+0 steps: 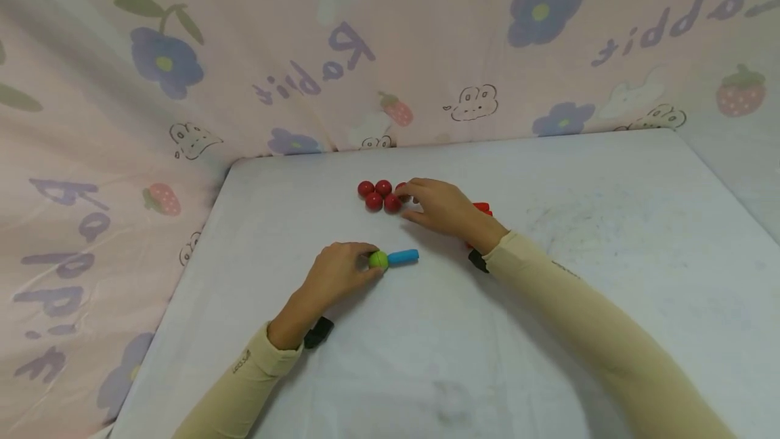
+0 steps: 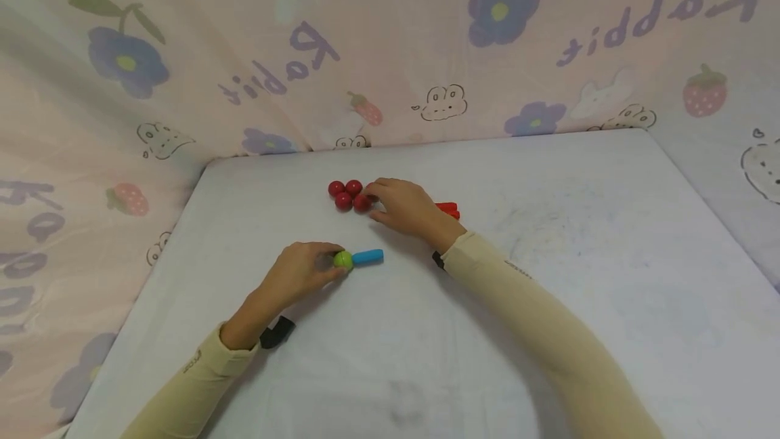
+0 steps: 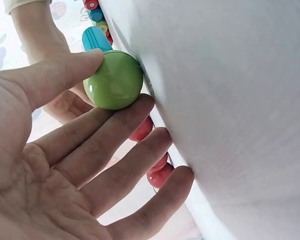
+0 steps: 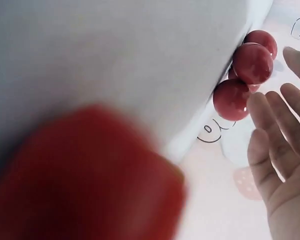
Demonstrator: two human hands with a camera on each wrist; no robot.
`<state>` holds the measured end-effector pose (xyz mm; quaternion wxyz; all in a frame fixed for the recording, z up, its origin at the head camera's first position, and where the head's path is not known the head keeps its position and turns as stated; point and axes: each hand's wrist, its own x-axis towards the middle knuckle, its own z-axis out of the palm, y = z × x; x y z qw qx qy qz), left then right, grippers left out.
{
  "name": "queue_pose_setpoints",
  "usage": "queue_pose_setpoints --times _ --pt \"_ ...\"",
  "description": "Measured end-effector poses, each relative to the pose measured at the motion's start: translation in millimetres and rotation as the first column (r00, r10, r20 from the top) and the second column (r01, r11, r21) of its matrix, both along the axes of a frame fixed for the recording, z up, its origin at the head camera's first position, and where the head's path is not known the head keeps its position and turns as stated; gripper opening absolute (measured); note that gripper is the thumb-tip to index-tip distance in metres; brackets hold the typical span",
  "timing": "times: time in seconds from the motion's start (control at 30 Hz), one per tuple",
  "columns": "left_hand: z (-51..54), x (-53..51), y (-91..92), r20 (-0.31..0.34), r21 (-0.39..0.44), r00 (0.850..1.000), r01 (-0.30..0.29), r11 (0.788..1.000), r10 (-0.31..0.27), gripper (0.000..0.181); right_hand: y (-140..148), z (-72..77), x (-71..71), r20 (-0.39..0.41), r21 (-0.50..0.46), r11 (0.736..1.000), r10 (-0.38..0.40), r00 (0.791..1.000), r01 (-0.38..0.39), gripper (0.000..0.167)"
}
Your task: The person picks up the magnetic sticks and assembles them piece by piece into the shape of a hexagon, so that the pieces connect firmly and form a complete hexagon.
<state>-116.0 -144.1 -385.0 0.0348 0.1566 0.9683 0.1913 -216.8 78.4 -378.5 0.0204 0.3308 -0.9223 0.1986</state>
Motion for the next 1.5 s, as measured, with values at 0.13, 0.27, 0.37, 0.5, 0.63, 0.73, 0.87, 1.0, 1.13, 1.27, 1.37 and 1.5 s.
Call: queue_pose_setpoints --times 0.13,0.27,0.37,0.5,0.63,0.73,0.87,1.0,1.13,1.27,1.37,1.5 --pt "0.4 0.4 0.3 0.012 0.002 1.0 -0.008 1.0 0.008 0.032 -10.6 -2.0 -9.0 0.009 0.029 1.0 0.008 1.0 -0.008 0.044" --pt "1.2 1.4 0.5 0.021 0.01 1.0 -0.014 1.0 0.014 0.033 -16.1 -4.4 -13.8 0.025 0.061 0.998 0.006 1.0 -0.007 0.043" --pt "1.9 1.7 0.9 0.015 0.009 1.0 -0.011 1.0 0.011 0.033 -16.8 -7.3 -15.0 0.036 0.076 0.997 -0.012 0.999 0.01 0.042" --pt "3.0 1.4 1.4 0.008 0.003 1.0 -0.006 1.0 0.006 0.033 -17.5 -9.5 -15.3 0.043 0.074 0.997 -0.016 0.999 0.013 0.04" --pt "3.4 1.6 1.2 0.009 -0.002 1.0 -0.009 1.0 0.009 0.033 -19.4 -9.1 -13.5 0.036 0.083 0.997 -0.009 0.999 0.006 0.038" --pt "2.7 1.4 1.2 0.011 -0.006 1.0 -0.009 1.0 0.009 0.033 -19.4 -8.5 -11.7 0.026 0.094 0.995 -0.013 1.0 0.011 0.035" --pt "1.6 1.4 1.1 0.013 -0.008 1.0 -0.008 1.0 0.008 0.032 -17.4 -8.2 -9.3 0.012 0.106 0.994 -0.006 1.0 0.005 0.032" --pt "1.3 1.1 0.6 0.0 -0.011 1.0 -0.005 1.0 0.005 0.032 -13.0 -6.5 -5.2 0.005 0.097 0.995 0.001 1.0 -0.002 0.034" --pt "0.2 2.2 0.2 -0.014 -0.006 1.0 0.004 1.0 -0.004 0.034 -6.1 -5.7 1.7 0.012 0.086 0.996 0.01 1.0 -0.011 0.039" --pt "1.8 2.7 0.0 -0.024 -0.001 1.0 0.009 1.0 -0.009 0.035 1.8 -4.6 7.4 0.011 0.07 0.997 0.013 1.0 -0.014 0.038" --pt "1.5 3.1 0.2 -0.025 0.001 1.0 0.01 1.0 -0.01 0.036 7.8 -4.1 12.4 0.016 0.056 0.998 0.013 1.0 -0.014 0.038" --pt "0.5 1.6 0.1 -0.017 0.008 1.0 0.007 1.0 -0.007 0.036 14.7 -2.3 19.7 0.03 0.046 0.999 0.021 0.999 -0.023 0.039"
